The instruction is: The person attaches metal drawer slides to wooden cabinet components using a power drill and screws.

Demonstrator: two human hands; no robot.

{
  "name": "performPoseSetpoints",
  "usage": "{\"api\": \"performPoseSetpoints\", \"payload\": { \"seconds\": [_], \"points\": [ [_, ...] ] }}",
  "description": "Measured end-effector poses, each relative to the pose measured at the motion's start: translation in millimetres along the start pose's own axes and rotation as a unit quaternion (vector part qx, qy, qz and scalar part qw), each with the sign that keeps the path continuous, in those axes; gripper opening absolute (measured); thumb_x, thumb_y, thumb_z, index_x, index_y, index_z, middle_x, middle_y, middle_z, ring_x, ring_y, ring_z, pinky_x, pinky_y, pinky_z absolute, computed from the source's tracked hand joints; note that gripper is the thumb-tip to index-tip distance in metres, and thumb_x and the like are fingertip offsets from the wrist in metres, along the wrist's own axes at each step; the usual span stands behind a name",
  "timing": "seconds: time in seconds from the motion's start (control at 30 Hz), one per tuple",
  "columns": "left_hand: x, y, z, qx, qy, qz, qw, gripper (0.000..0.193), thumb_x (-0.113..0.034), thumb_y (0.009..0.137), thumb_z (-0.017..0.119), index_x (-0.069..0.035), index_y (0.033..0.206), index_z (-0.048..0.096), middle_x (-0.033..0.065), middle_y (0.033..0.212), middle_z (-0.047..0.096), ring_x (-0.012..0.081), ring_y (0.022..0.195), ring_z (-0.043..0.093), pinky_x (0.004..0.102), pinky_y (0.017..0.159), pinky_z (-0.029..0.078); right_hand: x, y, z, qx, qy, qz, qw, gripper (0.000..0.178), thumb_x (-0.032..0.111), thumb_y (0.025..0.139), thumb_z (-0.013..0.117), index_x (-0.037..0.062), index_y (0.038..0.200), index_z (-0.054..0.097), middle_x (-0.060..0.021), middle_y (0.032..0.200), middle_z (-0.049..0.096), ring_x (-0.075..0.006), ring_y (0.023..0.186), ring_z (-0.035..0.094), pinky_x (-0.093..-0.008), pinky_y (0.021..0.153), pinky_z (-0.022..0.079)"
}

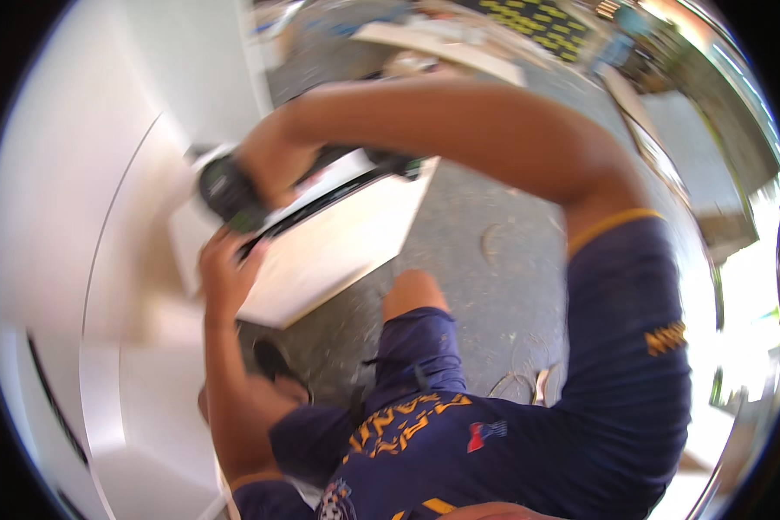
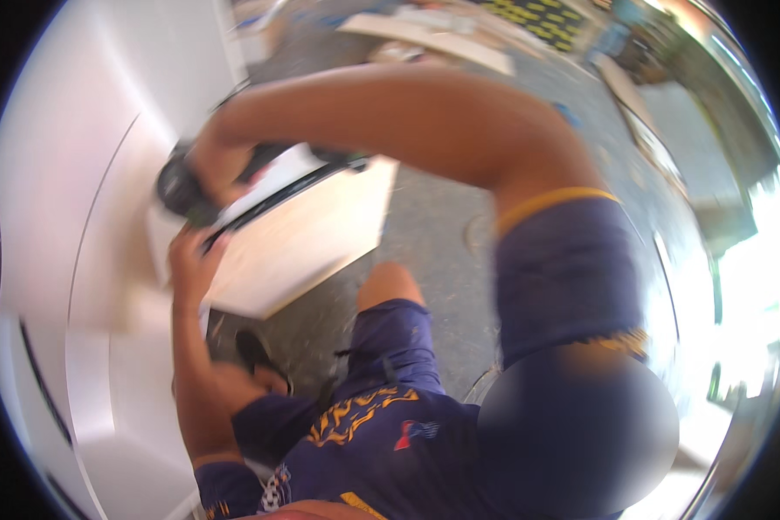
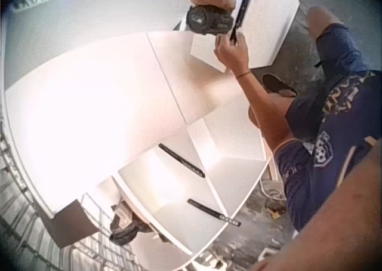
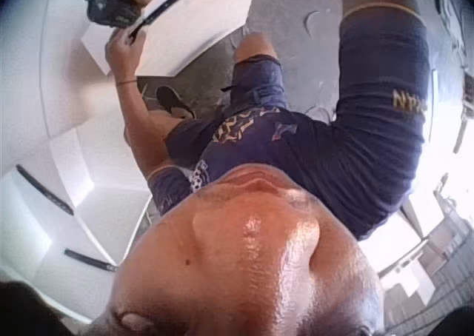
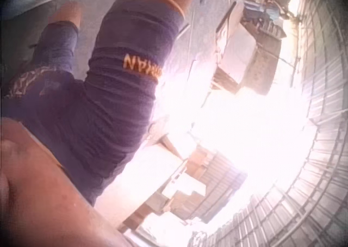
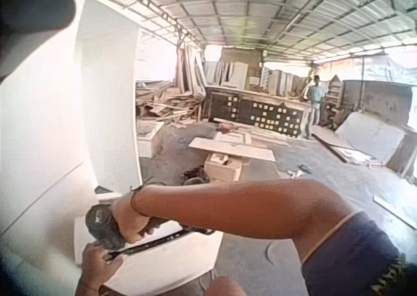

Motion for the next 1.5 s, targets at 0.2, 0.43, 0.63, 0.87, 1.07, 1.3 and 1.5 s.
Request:
{"api": "performPoseSetpoints", "payload": {
  "seconds": [0.2,0.43,0.63,0.87,1.07,1.3,1.5],
  "points": [
    [-0.9,-3.3,-1.1,0.041,0.023,-0.078,0.996,0.019,-0.019,0.074,0.071,-0.003,0.084,0.067,0.0106,0.084,0.063,0.0314,0.077,0.058,0.0392,0.073,0.043,2.5,-17.7,4.6,0.013,0.075,0.068,0.995,0.010,0.012,0.062,0.063,0.0072,0.070,0.061,-0.0056,0.066,0.060,-0.0190,0.058,0.057,-0.0343,0.059,0.048],
    [5.5,-6.1,-7.3,0.054,0.020,-0.110,0.992,0.019,-0.017,0.074,0.071,-0.003,0.087,0.069,0.0094,0.085,0.064,0.0286,0.078,0.057,0.0373,0.074,0.043,11.8,-19.9,-0.4,0.007,0.056,0.068,0.996,0.015,0.013,0.063,0.064,0.0059,0.076,0.063,-0.0047,0.072,0.062,-0.0180,0.060,0.057,-0.0346,0.060,0.049],
    [-4.7,-3.6,-0.7,0.059,0.023,-0.111,0.992,0.020,-0.016,0.074,0.071,-0.003,0.089,0.070,0.0099,0.085,0.065,0.0281,0.078,0.059,0.0361,0.076,0.045,2.9,-21.3,5.4,0.000,0.090,0.067,0.994,0.016,0.014,0.064,0.064,0.0060,0.077,0.064,-0.0047,0.072,0.062,-0.0185,0.060,0.057,-0.0345,0.059,0.049],
    [11.1,-9.4,-4.2,0.018,-0.009,-0.045,0.999,0.021,-0.017,0.074,0.073,-0.003,0.088,0.070,0.0140,0.084,0.066,0.0317,0.080,0.062,0.0386,0.074,0.048,6.4,2.8,-2.0,0.002,0.006,0.036,0.999,0.006,0.012,0.059,0.062,0.0080,0.063,0.061,-0.0069,0.061,0.059,-0.0199,0.055,0.057,-0.0344,0.055,0.048],
    [-2.0,5.6,8.8,0.005,0.022,-0.001,1.000,0.023,-0.027,0.074,0.072,-0.009,0.088,0.071,0.0070,0.078,0.064,0.0271,0.074,0.062,0.0372,0.072,0.047,0.8,-30.7,-1.6,-0.081,0.083,0.033,0.993,0.016,0.005,0.055,0.062,-0.0009,0.069,0.062,-0.0112,0.058,0.058,-0.0189,0.046,0.057,-0.0312,0.042,0.048],
    [0.5,1.3,0.9,0.007,-0.011,-0.067,0.998,0.021,-0.028,0.074,0.072,-0.009,0.082,0.071,0.0043,0.075,0.063,0.0258,0.068,0.060,0.0366,0.070,0.046,10.4,-22.4,-5.7,-0.091,0.087,0.076,0.989,0.016,0.008,0.058,0.063,-0.0033,0.071,0.063,-0.0118,0.060,0.060,-0.0175,0.047,0.058,-0.0303,0.042,0.049],
    [-8.0,14.3,13.8,-0.024,-0.061,-0.055,0.996,0.017,-0.022,0.078,0.070,-0.005,0.078,0.068,0.0067,0.073,0.062,0.0252,0.068,0.061,0.0348,0.065,0.045,3.7,-41.0,-6.6,-0.115,0.084,0.094,0.985,0.013,0.004,0.063,0.062,-0.0020,0.072,0.057,-0.0060,0.054,0.055,-0.0134,0.043,0.056,-0.0274,0.041,0.045]
  ]
}}
Point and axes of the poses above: each hand's wrist, its own y-axis towards the middle knuckle, its own z-axis out of the palm, x = y × z, the point moved 4 cm from there along y, towards the middle knuckle
